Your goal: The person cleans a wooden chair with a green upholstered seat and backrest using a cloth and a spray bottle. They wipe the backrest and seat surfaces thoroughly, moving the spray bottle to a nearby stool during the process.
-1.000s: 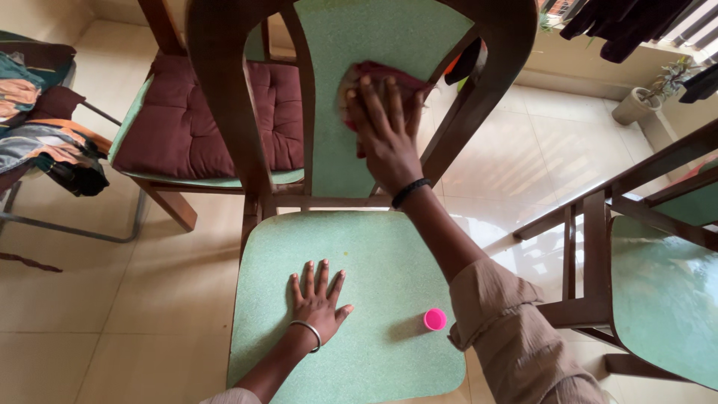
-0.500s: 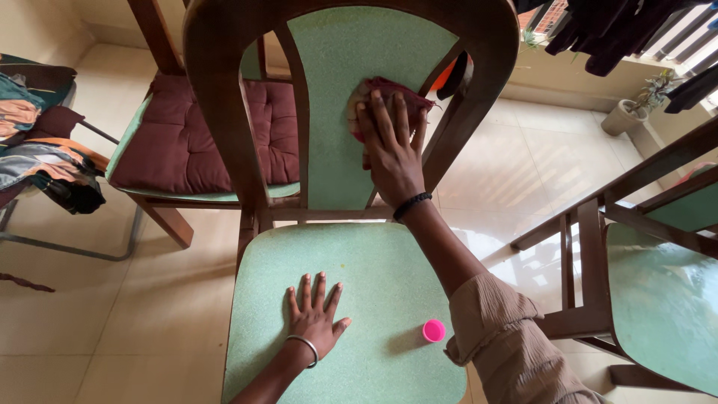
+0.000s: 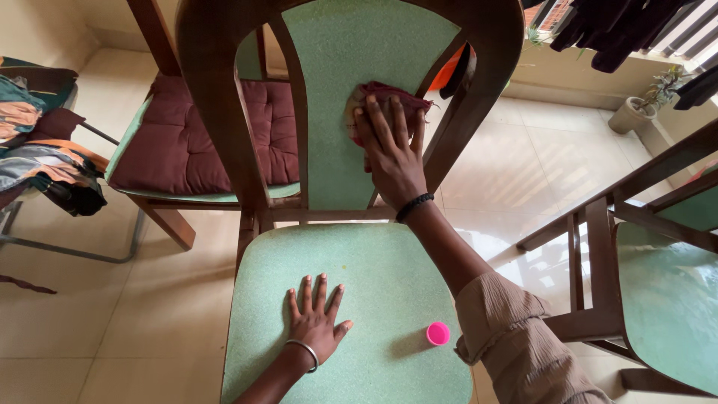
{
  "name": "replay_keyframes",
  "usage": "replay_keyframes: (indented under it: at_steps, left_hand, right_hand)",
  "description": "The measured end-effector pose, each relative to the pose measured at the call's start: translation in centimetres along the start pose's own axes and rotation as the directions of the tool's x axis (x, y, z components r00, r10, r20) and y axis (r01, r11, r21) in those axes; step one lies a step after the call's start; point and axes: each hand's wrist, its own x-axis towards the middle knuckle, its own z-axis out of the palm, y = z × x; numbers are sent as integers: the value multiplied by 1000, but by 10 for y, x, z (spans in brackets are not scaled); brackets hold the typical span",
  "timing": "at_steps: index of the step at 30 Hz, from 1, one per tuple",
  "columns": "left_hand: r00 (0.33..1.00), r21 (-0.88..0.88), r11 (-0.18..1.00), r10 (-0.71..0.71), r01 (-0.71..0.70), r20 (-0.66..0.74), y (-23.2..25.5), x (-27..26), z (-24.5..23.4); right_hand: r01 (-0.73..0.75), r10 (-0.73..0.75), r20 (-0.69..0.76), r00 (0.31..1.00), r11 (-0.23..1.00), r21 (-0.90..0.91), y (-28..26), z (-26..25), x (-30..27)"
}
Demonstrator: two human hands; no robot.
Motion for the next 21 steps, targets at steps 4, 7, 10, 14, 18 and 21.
replay_keyframes:
  at_steps: [4, 7, 10, 14, 18, 21]
  left_hand:
    - [1000, -11, 1000, -3, 3, -9, 1, 0, 3]
    - [1000, -23, 1000, 7, -7, -16, 0, -1, 2]
    - [1000, -21, 1000, -9, 9, -20, 1, -1, 3]
    - [1000, -12, 1000, 4, -4, -26, 1, 0, 2]
    - [1000, -8, 1000, 9, -9, -13, 0, 0, 3]
    - [999, -16, 1000, 13, -13, -30, 1, 0, 5]
  right_hand:
    - [92, -97, 76, 992, 994, 66, -1, 3, 3]
    - [128, -131, 152, 980, 991, 31, -2, -5, -4]
    - [84, -82, 168, 982, 996, -5, 5, -14, -3]
    - [27, -30, 67, 997, 998, 55, -2, -19, 8]
    - [56, -67, 103, 992, 993, 103, -13, -18, 13]
    - [44, -62, 155, 986, 992, 121, -9, -18, 12]
